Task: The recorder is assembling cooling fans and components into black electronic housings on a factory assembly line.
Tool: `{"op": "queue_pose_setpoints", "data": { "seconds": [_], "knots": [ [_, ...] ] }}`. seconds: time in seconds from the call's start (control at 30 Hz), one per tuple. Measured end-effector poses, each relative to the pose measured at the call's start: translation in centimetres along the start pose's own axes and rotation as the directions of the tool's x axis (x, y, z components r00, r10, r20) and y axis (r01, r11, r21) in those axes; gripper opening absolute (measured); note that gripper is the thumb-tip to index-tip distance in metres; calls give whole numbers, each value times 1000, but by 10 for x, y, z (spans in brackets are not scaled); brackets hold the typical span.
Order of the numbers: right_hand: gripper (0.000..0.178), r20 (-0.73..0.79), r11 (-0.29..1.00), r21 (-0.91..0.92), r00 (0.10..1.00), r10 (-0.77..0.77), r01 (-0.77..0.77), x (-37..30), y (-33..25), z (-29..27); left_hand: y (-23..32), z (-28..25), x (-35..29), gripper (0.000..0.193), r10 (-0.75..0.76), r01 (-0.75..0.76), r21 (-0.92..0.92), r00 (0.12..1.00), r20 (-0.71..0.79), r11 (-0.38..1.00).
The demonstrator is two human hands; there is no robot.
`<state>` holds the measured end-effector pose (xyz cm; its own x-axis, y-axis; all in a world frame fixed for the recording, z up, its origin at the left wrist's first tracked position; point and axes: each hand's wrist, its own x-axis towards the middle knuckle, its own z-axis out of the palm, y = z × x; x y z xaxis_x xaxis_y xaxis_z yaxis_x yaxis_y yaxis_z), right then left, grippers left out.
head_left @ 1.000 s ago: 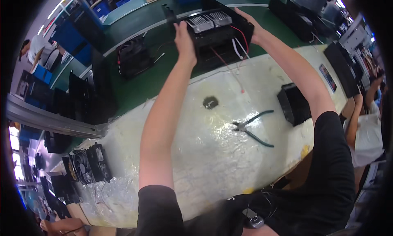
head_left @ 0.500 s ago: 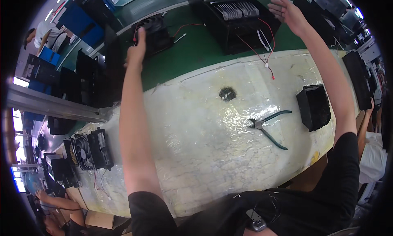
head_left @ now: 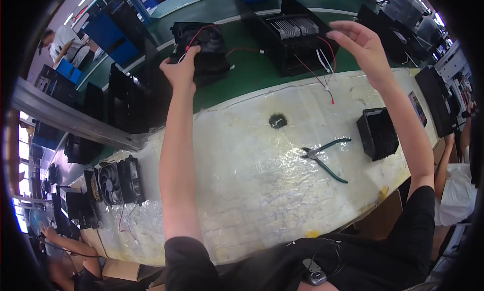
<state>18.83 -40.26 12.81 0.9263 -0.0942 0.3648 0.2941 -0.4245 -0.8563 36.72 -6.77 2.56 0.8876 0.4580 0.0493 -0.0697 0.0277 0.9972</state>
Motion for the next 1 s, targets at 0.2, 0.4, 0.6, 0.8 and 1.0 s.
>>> {"op": "queue_pose_setpoints", "data": {
  "seconds": [0.2, 0.4, 0.6, 0.8, 1.0],
  "knots": [
    [52, 169, 911, 57, 896, -411, 407, -8, -84, 62, 67, -102, -114, 103, 308, -312, -39, 899, 310, 949],
    [99, 665, 927, 27, 686, -295, 373, -43, -155, 98, 105, -193, -238, 100, 469, -438, -190, 719, 512, 879],
    [83, 666, 847, 331, 533, -521, 416, -113, -156, 98, 96, -231, -291, 95, 687, -816, -36, 461, 562, 577],
    [96, 615, 952, 266, 734, -288, 150, -168, -137, 85, 116, -251, -304, 78, 716, -978, 89, 200, 669, 190],
    [95, 545, 977, 138, 811, -211, 161, -205, -140, 65, 116, -250, -328, 72, 605, -978, 170, 207, 769, 118]
  ]
}}
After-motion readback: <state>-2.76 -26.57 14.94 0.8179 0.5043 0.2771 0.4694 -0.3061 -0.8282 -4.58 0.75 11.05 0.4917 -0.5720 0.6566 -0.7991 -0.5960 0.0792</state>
